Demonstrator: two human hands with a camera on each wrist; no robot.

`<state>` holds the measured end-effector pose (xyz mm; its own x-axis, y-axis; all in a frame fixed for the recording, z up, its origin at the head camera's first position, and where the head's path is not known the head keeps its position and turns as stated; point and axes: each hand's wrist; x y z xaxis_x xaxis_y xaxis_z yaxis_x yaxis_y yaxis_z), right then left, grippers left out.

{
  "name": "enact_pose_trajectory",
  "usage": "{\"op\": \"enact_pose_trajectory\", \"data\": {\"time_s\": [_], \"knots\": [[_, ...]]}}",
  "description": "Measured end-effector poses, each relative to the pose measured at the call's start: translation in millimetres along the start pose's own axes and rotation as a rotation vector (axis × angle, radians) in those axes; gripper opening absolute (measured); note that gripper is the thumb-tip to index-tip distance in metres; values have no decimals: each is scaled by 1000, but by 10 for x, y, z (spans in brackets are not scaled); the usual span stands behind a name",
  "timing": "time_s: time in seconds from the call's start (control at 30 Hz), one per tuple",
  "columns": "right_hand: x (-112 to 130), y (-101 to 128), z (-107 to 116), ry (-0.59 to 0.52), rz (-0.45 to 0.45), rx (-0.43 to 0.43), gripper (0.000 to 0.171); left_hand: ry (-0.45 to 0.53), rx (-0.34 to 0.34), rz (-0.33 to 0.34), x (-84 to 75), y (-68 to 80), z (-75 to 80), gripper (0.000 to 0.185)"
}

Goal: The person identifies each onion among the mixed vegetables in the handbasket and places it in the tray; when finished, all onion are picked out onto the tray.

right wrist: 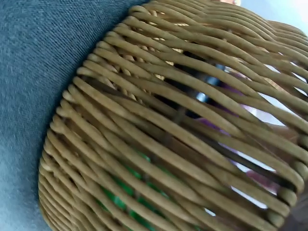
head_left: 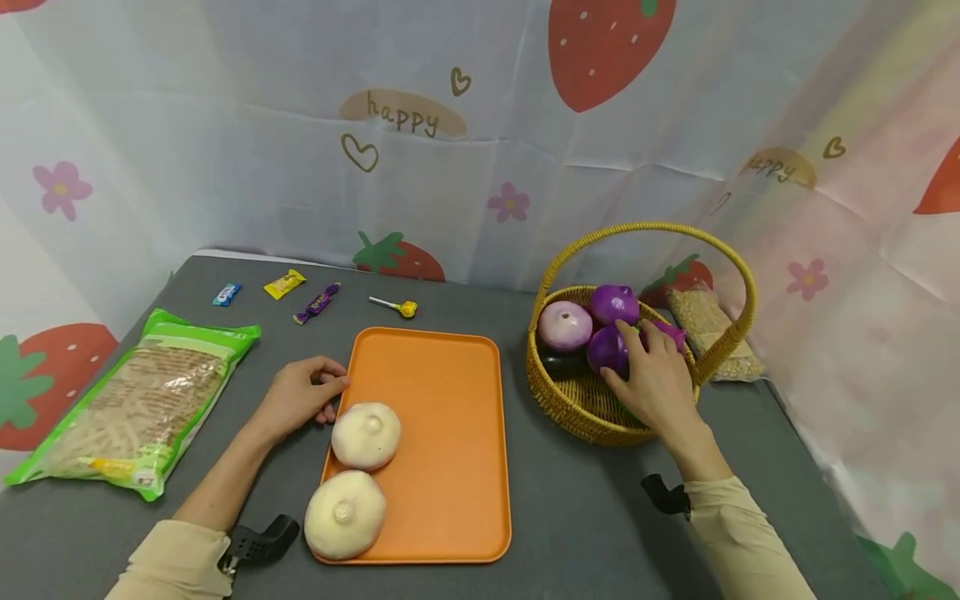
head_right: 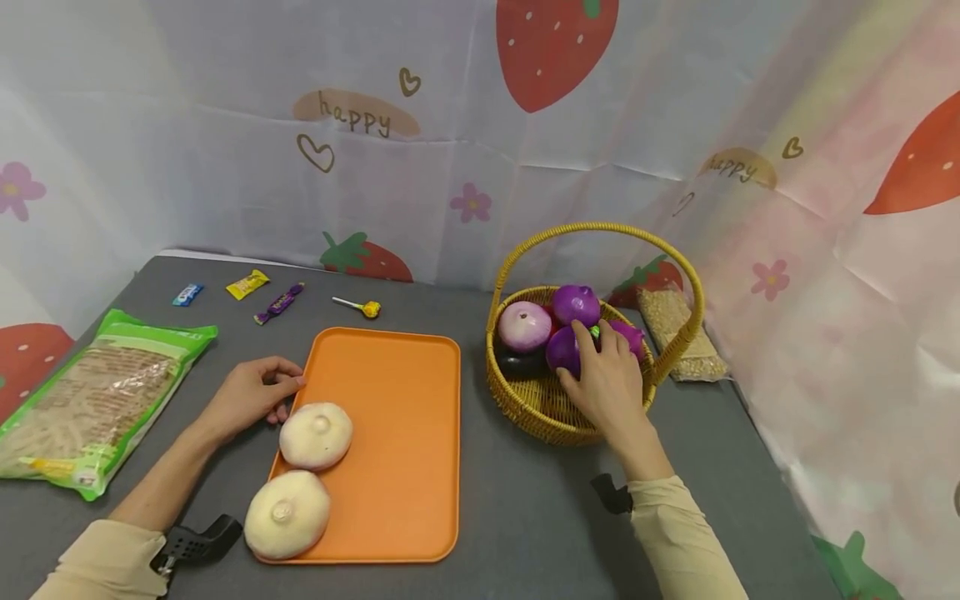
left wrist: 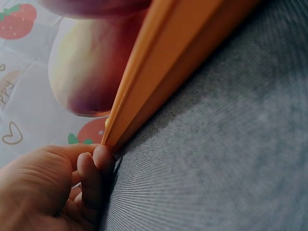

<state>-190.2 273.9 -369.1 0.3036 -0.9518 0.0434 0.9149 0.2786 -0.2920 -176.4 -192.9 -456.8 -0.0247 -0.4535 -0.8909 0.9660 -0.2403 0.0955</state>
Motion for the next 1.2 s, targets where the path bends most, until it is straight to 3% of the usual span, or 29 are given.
{"op": "enact_pose_trajectory", "data": {"time_s": [0.17,0.53,0.7,0.83,1.07,1.2], "knots": [[11,-15,-67,18,4,69,68,0,2,-5,-11,6,9,27],[46,-27,-131,1,5,47,68,13,-11,0,-16,-5,-11,27],[70,-21,-114,-73,-38,55,67,8,-12,0,-17,-3,-1,25],[108,-13,-68,-172,-59,8,68,6,-8,-2,-16,-3,-4,25],[324,-10,58,-290,52,-129,71,6,-5,5,-17,4,-9,25],[542,-49,138,-338,161,-175,71,5,-8,3,-19,2,-1,26]]}}
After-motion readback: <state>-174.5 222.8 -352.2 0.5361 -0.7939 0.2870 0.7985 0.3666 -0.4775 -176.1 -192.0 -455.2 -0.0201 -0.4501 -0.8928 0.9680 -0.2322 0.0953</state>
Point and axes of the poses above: each hand's wrist, its own y-axis away from the middle knuckle, its own z-axis out of the back of the hand, x = y × z, and after that the axes turned 8 degrees about x, right-handed
